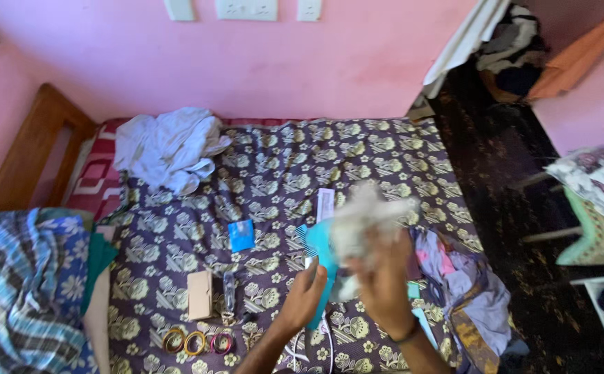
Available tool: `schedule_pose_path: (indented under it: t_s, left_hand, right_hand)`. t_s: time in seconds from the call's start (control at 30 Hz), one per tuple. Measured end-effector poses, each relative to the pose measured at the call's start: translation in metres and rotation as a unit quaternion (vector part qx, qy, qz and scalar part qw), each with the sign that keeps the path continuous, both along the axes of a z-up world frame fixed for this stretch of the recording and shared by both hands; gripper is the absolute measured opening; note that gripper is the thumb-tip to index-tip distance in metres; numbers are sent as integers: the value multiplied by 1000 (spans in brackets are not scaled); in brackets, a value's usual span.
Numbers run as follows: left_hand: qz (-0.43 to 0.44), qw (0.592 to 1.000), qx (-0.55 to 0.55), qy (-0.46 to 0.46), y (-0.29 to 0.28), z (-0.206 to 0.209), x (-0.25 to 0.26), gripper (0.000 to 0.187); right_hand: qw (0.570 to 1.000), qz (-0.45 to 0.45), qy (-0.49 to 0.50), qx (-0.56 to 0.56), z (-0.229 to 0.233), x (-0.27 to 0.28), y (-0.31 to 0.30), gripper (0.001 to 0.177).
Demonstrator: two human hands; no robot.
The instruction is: The person wipes a teal hair dryer with a white cloth, cleaning its body and nozzle. They rotate the dryer to access different sides and continue wiping until the surface appears clean.
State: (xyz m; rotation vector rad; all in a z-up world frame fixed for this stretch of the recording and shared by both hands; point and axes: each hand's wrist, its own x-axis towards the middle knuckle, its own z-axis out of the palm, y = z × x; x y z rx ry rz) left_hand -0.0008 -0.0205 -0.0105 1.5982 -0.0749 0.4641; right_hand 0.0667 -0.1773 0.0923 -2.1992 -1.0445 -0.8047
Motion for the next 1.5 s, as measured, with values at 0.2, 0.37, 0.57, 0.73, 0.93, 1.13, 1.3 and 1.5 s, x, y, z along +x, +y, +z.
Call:
schedule_pose_path:
  t_s: [0.2,0.37,0.57,0.73,0.93,1.13,1.3,1.5]
  left_hand:
    - [-174,952,-130,217,-14,6,-16,67]
    - [-383,846,-353,115,-1,-2,-24,74]
    - [-310,850,-364,222,4,-15,-28,69]
    - [-153,734,-568,340,-9,-42,-4,70]
    - [-444,582,-679,-46,12,-47,-22,78]
    - [-51,840,-481,244,32,-62,-36,70]
    - [-57,815,-522,245,20,-41,-23,79]
    - [-115,862,-392,301,5,24,-17,63]
  right_hand:
    - [980,25,155,126,-53,72,-26,42]
    - [826,28,470,308,-90,31,-34,30]
    - [837,26,453,305,-64,10,-22,24]
    - [868,19,462,182,-84,3,-16,21]
    - [782,88,453,419,-149,-21,-69,23]
    - [624,-130,491,594,-153,-31,-148,16]
    - [694,-83,446,559,-150,-35,-129,14]
    - [867,-88,277,405,-104,-28,-95,18]
